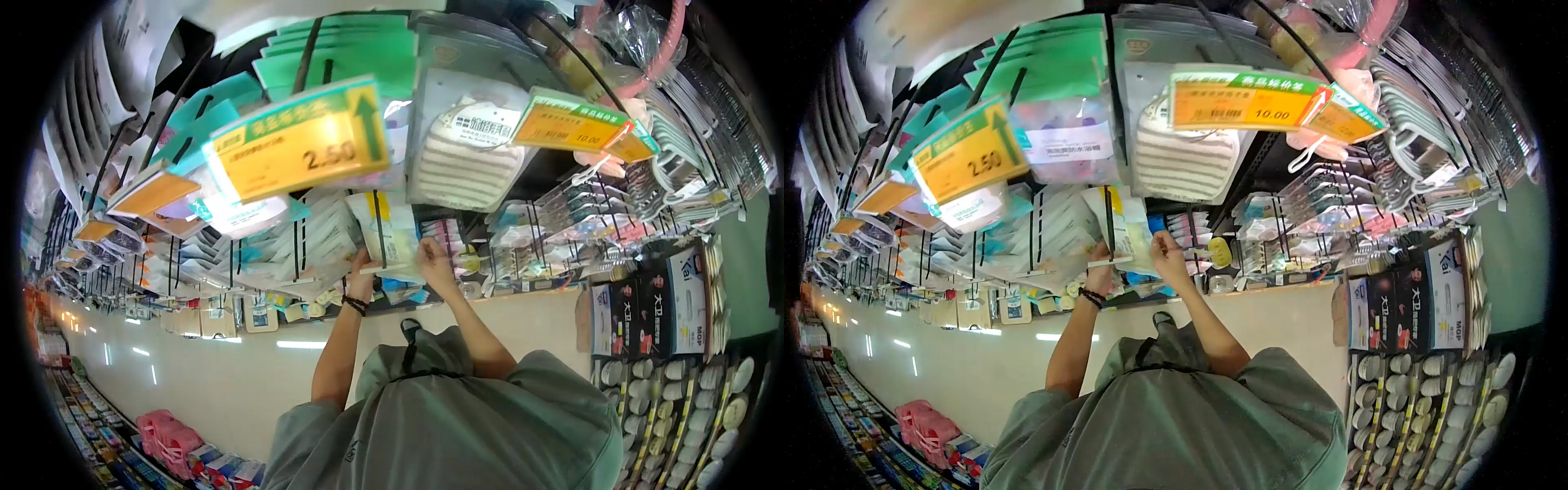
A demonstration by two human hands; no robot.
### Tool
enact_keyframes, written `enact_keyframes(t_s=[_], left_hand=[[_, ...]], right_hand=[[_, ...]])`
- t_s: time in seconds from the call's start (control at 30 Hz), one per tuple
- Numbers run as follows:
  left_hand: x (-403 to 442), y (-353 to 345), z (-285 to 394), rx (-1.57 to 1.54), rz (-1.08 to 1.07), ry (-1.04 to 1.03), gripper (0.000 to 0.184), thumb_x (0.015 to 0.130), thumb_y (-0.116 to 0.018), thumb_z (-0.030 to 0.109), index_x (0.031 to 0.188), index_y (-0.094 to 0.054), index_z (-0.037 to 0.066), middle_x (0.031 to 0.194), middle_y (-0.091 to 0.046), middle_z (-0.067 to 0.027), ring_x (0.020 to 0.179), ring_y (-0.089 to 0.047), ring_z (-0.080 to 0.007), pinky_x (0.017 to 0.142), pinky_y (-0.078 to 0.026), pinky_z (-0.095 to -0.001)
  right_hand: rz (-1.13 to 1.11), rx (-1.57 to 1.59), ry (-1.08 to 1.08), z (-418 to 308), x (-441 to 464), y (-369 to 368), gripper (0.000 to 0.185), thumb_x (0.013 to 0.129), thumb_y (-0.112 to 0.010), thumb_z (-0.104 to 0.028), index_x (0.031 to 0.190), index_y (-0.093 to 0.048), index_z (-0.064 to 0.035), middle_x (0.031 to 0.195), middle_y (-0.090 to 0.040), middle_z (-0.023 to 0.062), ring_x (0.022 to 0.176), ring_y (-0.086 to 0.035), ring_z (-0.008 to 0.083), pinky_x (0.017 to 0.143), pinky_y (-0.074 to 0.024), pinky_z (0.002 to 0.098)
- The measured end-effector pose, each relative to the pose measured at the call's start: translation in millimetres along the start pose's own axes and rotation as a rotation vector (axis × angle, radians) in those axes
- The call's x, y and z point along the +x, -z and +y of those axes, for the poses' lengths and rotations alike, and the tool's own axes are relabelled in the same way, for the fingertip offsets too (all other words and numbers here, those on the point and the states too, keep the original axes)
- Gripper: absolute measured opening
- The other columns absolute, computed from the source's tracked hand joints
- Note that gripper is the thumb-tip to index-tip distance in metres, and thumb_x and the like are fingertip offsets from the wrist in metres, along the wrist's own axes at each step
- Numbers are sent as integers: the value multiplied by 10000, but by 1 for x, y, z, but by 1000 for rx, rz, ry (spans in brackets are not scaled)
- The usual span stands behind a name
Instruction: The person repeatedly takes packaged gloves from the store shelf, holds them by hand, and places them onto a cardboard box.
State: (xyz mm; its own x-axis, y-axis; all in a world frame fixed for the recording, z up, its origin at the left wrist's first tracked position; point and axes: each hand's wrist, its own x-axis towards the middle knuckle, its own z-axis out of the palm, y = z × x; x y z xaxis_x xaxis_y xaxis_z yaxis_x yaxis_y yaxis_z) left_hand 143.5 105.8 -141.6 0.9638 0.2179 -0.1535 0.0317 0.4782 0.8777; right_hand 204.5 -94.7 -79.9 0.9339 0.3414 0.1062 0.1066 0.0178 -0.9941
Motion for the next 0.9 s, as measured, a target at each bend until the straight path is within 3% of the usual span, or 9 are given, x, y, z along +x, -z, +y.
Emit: enact_keyframes(t_s=[0.07,0.17,0.27,0.5,0.67,0.77,0.8,0.9], left_hand=[[-15,-5,4,-24,78,75,421,888,-613,75,1300,-540,23,1180,-627,-64,1071,-591,-177,919,-468,-310],[-54,-8,20,79,150,208,284,922,-586,64,1200,-619,17,1115,-659,-53,989,-608,-142,870,-482,-295],[-101,-24,35,93,123,78,282,933,-564,42,1208,-621,14,1061,-675,-28,945,-588,-105,798,-455,-268],[-178,-24,52,220,58,23,288,934,-550,-2,1216,-604,-34,1114,-671,-39,954,-591,-106,849,-445,-253],[-218,-32,74,162,63,73,278,937,-560,-2,1212,-591,-32,1065,-660,-40,948,-581,-99,853,-435,-238],[-245,-32,62,221,29,75,255,947,-549,2,1196,-593,-31,1066,-660,-37,949,-577,-95,849,-433,-237],[-253,-32,58,213,2,112,304,951,-538,-2,1251,-579,-35,1170,-659,-72,1053,-588,-131,939,-430,-274],[-274,-35,29,218,-67,161,305,946,-536,-7,1245,-578,-47,1168,-661,-76,1052,-593,-138,937,-434,-279]], right_hand=[[-26,82,-2,-3,-16,2,52,987,-531,-64,1031,-529,-37,853,-510,-25,768,-468,44,679,-412,204],[97,-59,34,-27,-42,-3,53,986,-528,-62,1036,-530,-42,861,-511,-31,774,-463,40,686,-403,201],[96,12,-83,-44,-70,-5,34,988,-523,-58,1020,-531,-51,844,-488,-43,762,-446,35,671,-382,199],[212,38,-169,-68,-133,-27,62,1003,-533,-120,1039,-549,-72,838,-467,-67,750,-417,24,652,-358,196],[262,135,-188,-76,-175,-33,104,1011,-532,-134,1094,-564,-79,853,-485,-72,762,-433,19,661,-373,194],[287,168,-230,-87,-207,-32,94,1010,-530,-123,1075,-556,-60,833,-489,-55,743,-440,30,642,-373,201],[300,153,-241,-90,-219,-31,89,1009,-529,-118,1064,-552,-52,824,-490,-48,735,-442,35,634,-371,204],[262,36,-265,-61,-266,-20,120,1002,-549,-123,1073,-554,-26,805,-515,-29,710,-446,44,615,-381,217]])
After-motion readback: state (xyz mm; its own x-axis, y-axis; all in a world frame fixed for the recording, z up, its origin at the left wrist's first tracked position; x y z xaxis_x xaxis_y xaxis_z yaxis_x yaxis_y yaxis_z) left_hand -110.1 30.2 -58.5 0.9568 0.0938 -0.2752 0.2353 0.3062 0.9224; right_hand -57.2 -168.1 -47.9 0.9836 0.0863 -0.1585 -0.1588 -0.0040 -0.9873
